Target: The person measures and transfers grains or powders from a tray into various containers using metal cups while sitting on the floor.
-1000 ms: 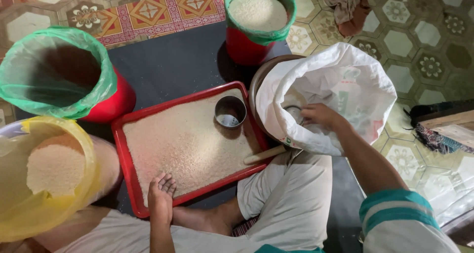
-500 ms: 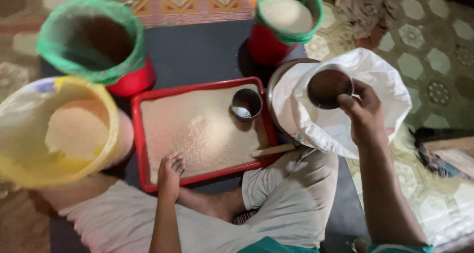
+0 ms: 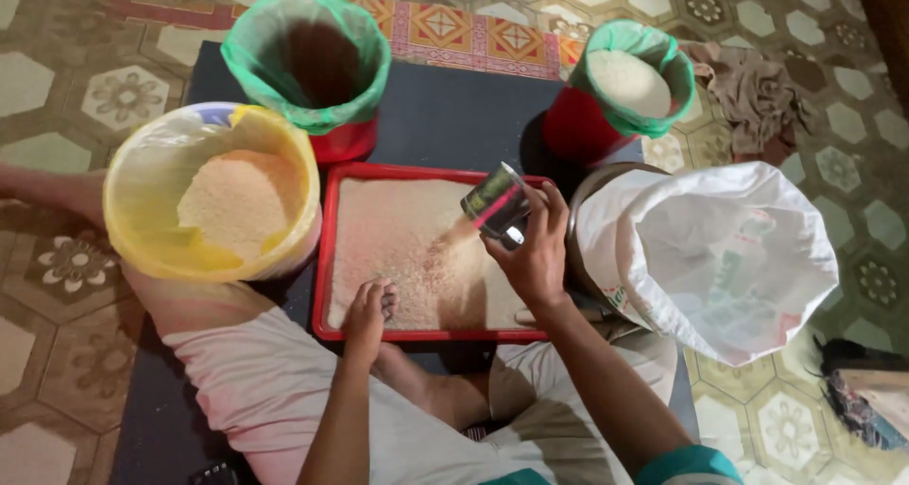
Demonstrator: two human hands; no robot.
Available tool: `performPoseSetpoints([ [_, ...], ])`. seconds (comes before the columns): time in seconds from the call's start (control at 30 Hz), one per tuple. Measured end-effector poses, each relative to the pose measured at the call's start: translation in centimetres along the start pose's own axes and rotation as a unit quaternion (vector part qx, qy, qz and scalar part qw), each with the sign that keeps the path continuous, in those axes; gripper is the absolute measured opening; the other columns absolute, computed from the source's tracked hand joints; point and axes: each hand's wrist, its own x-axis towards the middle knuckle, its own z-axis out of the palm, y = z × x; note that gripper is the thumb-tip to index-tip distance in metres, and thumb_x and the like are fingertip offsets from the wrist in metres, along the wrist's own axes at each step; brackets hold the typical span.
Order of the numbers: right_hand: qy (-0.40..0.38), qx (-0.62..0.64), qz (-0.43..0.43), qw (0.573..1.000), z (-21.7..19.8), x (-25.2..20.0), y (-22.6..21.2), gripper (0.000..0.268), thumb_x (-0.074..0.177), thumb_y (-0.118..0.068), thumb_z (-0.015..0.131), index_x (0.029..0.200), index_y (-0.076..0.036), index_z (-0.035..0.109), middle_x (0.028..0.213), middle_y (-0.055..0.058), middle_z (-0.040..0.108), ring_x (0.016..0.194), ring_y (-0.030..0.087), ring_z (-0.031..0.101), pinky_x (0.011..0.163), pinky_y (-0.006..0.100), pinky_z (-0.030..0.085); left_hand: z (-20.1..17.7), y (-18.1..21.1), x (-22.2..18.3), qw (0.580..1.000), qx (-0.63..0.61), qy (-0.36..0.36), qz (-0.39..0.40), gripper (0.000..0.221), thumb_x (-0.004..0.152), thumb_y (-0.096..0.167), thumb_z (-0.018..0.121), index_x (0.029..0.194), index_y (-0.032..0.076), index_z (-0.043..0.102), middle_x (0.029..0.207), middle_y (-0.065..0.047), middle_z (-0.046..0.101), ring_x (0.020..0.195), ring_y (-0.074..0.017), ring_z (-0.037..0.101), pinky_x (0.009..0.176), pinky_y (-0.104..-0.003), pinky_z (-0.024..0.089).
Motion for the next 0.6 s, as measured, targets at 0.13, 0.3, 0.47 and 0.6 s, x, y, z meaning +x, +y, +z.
performPoseSetpoints([
  [0.13,0.031,-0.048,-0.043,0.997,1.8,-1.4,1.1,0.091,0.064,-0.020,0.098,0.143,-0.009,0.053,0.147,0.020,0.041,0.135,0.039,0.051,0.101,0.044,0.059,-0.2,-1.0,0.9,0.999,0.051,0.003,0.003,0.041,0.100,0.043,0.058,0.126,0.013,0.068,0.108,-0.010,0.074,0.082,-0.0158,0.072,0.073,-0.024,0.061],
  [0.3,-0.022,0.079,0.163,0.983,1.0,-4.8,3.6,0.100,0.064,-0.029,0.100,0.147,-0.008,0.049,0.133,0.019,0.049,0.122,0.045,0.059,0.100,0.052,0.055,0.9,-0.5,0.5,0.995,0.093,0.026,0.004,0.040,0.093,0.043,0.065,0.119,0.014,0.073,0.089,-0.010,0.075,0.069,-0.0164,0.070,0.062,-0.026,0.059],
  [0.47,-0.160,0.168,0.490,0.841,0.8,-10.7,7.9,0.068,0.082,-0.055,0.084,0.134,-0.013,0.067,0.117,0.024,0.070,0.109,0.039,0.071,0.074,0.052,0.062,1.1,0.0,-1.1,0.935,0.350,0.052,0.038,0.047,0.086,0.062,0.060,0.124,0.037,0.070,0.096,0.002,0.078,0.103,-0.0214,0.073,0.095,-0.036,0.056],
  [0.6,-0.153,0.037,0.402,0.902,0.9,-15.3,8.2,0.077,0.094,-0.057,0.067,0.151,-0.008,0.047,0.141,0.029,0.051,0.133,0.047,0.054,0.108,0.058,0.050,1.7,-3.5,-1.9,0.849,0.396,0.048,0.347,0.041,0.081,0.040,0.078,0.117,0.021,0.072,0.107,-0.011,0.074,0.106,-0.0302,0.071,0.092,-0.042,0.059],
])
